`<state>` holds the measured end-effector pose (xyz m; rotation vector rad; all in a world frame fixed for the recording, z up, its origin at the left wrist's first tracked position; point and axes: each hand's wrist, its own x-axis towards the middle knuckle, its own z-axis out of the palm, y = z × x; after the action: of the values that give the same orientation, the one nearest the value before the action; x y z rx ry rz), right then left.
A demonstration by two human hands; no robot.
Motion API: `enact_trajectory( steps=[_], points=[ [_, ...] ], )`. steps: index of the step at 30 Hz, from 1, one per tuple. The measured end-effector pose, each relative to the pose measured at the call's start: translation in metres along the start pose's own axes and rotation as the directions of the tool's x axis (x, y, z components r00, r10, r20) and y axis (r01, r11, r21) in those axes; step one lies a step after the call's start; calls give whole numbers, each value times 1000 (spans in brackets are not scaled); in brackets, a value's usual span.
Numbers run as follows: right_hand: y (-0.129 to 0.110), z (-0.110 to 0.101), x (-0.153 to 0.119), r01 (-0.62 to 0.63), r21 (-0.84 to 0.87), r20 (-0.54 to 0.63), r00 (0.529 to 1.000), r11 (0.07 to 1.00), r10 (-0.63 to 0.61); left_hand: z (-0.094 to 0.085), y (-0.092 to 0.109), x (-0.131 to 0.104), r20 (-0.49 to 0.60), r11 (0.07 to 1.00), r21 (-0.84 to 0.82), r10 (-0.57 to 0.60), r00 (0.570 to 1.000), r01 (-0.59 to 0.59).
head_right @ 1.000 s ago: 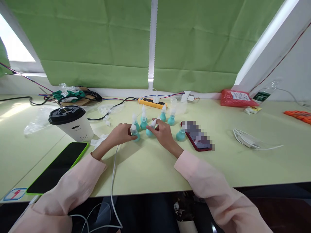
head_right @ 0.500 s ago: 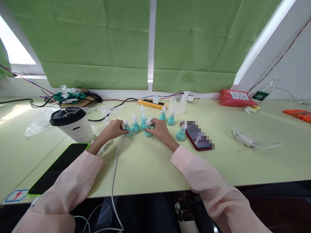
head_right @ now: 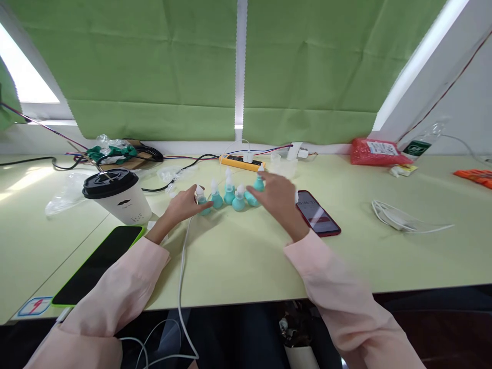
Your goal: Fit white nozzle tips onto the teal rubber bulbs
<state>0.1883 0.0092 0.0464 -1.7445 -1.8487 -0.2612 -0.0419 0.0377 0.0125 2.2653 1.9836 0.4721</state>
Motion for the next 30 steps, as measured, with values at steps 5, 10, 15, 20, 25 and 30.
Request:
enact_trajectory(
  steps=[5,10,15,20,25,30],
  points=[
    [41,-41,4,-46,-334,33,998,941,60,-7,7,-5,-136,997,-69,-37,990,28],
    [73,-38,13,-73,-204,452,878,976,160,-9,13,-15,-613,976,-99,93,785,-193],
    [53,-51,9,-18,95,456,889,995,-27,-3,31,-39,-562,794,-9,499,660,-607],
    [2,-33,-12,-101,614,502,815,783,-288,0,54,-58,-219,771,-313,509,832,-554],
    [-14,19,-18,-94,739,386,870,667,-305,12,53,-49,-13,733,-584,419,908,-347],
    [13,57,-1,72,333,88,990,940,-106,21,43,-39,61,808,-549,293,954,-213]
  ],
)
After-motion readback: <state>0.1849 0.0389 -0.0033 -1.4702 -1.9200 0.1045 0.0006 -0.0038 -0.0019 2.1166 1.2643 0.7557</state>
